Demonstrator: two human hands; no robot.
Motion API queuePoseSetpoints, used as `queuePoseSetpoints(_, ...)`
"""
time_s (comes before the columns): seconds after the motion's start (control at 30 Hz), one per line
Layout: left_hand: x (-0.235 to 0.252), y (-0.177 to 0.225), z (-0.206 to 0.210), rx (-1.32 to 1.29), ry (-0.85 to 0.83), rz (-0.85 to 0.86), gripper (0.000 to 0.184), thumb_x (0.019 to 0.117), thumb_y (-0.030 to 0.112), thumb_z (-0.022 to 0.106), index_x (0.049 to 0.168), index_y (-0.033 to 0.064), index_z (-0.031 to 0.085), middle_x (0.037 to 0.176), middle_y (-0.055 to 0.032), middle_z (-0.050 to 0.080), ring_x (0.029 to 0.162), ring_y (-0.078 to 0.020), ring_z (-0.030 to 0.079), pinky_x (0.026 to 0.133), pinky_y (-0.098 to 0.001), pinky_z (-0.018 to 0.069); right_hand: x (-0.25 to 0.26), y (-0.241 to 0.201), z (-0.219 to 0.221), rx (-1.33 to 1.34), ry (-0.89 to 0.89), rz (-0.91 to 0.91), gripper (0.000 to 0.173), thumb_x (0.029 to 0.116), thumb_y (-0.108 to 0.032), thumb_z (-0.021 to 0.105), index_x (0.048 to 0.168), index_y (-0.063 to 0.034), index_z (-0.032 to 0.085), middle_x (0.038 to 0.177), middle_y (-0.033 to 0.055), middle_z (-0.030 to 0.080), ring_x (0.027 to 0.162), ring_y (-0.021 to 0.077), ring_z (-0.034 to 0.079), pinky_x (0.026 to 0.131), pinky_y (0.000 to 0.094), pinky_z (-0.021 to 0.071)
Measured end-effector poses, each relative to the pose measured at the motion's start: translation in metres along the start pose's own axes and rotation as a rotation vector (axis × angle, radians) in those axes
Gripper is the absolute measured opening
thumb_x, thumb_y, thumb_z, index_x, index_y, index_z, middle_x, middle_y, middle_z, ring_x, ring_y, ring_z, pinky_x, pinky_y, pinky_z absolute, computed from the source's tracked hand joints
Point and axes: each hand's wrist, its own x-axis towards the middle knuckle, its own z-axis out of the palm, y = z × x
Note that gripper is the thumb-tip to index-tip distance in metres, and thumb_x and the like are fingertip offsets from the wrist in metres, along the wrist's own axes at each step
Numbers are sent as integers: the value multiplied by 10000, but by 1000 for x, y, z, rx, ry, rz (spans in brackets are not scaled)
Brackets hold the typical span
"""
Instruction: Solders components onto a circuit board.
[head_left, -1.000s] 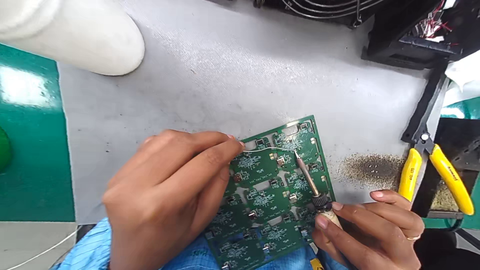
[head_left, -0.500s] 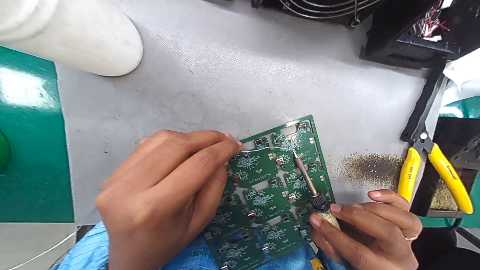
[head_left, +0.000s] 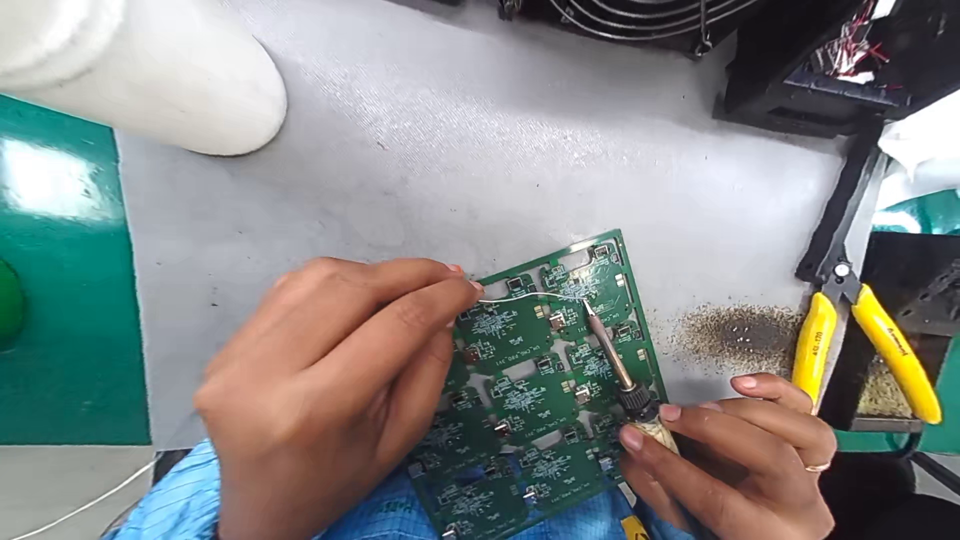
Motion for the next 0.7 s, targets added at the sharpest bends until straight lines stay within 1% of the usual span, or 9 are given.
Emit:
queuePoseSetpoints(0.13,0,0,0,6,12,-2,257,1041,159,535,1042,73,778,1044,-151,764,904,-216,670,782,-366,462,-3,0,0,36,70,36,83,889,-244,736,958,-239,691,1004,-72,564,1021,87,520,1064,346,338)
queuePoseSetpoints(0.27,1,0,1,15,28,7,258,1037,152,533,1045,66,776,1038,-153,763,890,-230,664,764,-386,448,-4,2,1,26,144,46,79,922,-281,691,983,-242,661,1031,-86,578,1025,70,542,1040,332,375)
queuePoseSetpoints(0.33,1,0,1,19,43,7,258,1041,166,529,1049,67,767,1025,-149,766,887,-227,667,770,-392,444,-4,2,-2,-6,154,45,133,960,-346,638,1039,-240,646,1030,-92,577,1023,51,551,1038,309,382)
queuePoseSetpoints(0.43,1,0,0,-12,67,2,259,1044,184,531,1062,36,744,888,-159,733,812,-225,627,774,-406,409,-13,3,-7,-52,203,16,335,1047,-475,459,1168,-208,622,1023,-69,578,1013,56,560,1044,282,369)
queuePoseSetpoints(0.5,0,1,-2,-25,73,-5,273,1049,215,532,1067,31,734,852,-149,723,783,-207,622,768,-400,420,-24,1,-5,-85,272,16,401,1062,-510,383,1202,-210,609,999,-59,571,983,65,558,1030,277,369)
queuePoseSetpoints(0.57,-5,2,-4,-50,87,-4,288,1053,229,524,1070,26,727,849,-147,720,771,-187,615,742,-372,423,-41,-1,-1,-171,347,29,377,1053,-507,403,1245,-252,604,1063,-91,578,1045,41,558,1049,274,375)
queuePoseSetpoints(0.63,-11,3,-9,-58,89,20,294,1070,231,496,1090,27,705,896,-161,731,784,-179,628,719,-338,454,-64,6,2,-325,410,5,375,1040,-483,456,1321,-265,575,1210,-94,562,1179,47,537,1098,291,366)
queuePoseSetpoints(0.67,-13,3,-10,-62,79,30,293,1077,225,481,1099,23,693,925,-175,738,793,-185,635,719,-333,457,-75,12,3,-388,423,-4,380,1034,-485,474,1323,-259,571,1248,-85,557,1220,60,522,1123,305,345)
queuePoseSetpoints(0.7,-16,3,-11,-62,70,38,292,1084,222,471,1100,22,684,945,-184,742,801,-189,645,723,-330,463,-84,18,4,-453,417,4,371,1032,-502,466,1289,-257,575,1259,-84,556,1243,65,512,1140,311,326)
